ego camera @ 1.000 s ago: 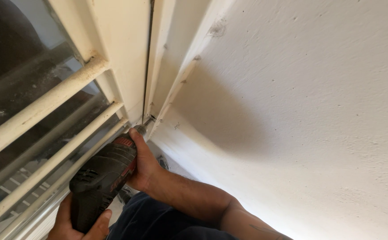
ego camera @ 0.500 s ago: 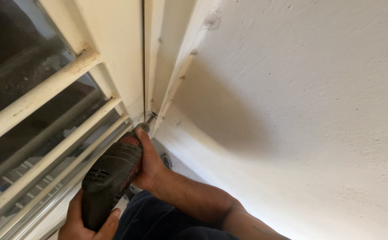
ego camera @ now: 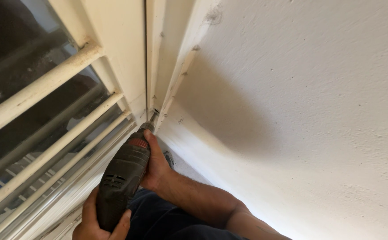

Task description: The person removes a padlock from a white metal security door, drills a hole in the door frame, brushes away debris, and then uses a screwdriver to adjust the lock mechanism. The person then reattaches the padlock to the door.

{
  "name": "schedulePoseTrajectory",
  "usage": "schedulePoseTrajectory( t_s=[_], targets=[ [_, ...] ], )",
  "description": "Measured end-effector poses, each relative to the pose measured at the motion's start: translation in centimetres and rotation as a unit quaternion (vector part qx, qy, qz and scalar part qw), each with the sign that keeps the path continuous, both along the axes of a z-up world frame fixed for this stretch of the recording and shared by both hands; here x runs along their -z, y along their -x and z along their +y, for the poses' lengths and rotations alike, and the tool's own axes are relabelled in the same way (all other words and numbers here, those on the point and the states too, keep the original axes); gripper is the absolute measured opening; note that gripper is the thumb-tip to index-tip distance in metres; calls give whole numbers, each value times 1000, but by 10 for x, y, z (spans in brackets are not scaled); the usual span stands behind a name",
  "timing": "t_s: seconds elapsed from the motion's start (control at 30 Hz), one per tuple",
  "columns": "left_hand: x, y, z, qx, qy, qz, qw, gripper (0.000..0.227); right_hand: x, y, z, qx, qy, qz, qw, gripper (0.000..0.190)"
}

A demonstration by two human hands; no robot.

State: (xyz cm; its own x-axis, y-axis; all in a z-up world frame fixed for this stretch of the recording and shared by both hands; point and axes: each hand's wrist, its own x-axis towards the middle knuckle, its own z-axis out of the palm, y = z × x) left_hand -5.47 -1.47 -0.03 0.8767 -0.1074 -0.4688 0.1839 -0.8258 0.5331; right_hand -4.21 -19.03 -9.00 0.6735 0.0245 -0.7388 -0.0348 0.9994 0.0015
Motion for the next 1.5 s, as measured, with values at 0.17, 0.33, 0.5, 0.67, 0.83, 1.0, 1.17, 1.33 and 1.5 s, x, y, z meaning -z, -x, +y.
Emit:
schedulePoseTrajectory(
  t_s=[0.17, 0.33, 0.5, 0.67, 0.83, 1.0, 1.17, 1.33, 1.5],
  targets=[
    [-2, 4, 1, 17, -32, 22, 999, 99, -2, 5, 2, 8, -10, -15, 1000, 69],
    [16, 13, 6, 35, -18, -27, 999, 100, 1, 8, 3, 6, 0, -24, 1000, 70],
    [0, 14, -3, 23, -59, 50, 997, 100, 0, 9, 0, 11, -25, -68, 997, 69],
    [21, 26, 11, 32, -35, 0, 999, 102, 8, 16, 8, 14, -37, -101, 994, 69],
    [9, 22, 5, 29, -55, 38, 997, 101, 6, 17, 7, 21, -31, -108, 993, 70],
    [0, 22, 4, 21, -48, 58, 997, 99, 7, 19, 9, 15, -39, -117, 992, 67],
    [-4, 21, 7, 21, -34, 58, 997, 98, 6, 20, 12, 12, -32, -121, 992, 69],
    [6, 30, 10, 46, -43, -8, 998, 97, 6, 22, 13, 20, -45, -128, 991, 68],
    [1, 20, 11, 52, -73, 79, 993, 105, 8, 22, 17, 22, -47, -124, 991, 69]
  ],
)
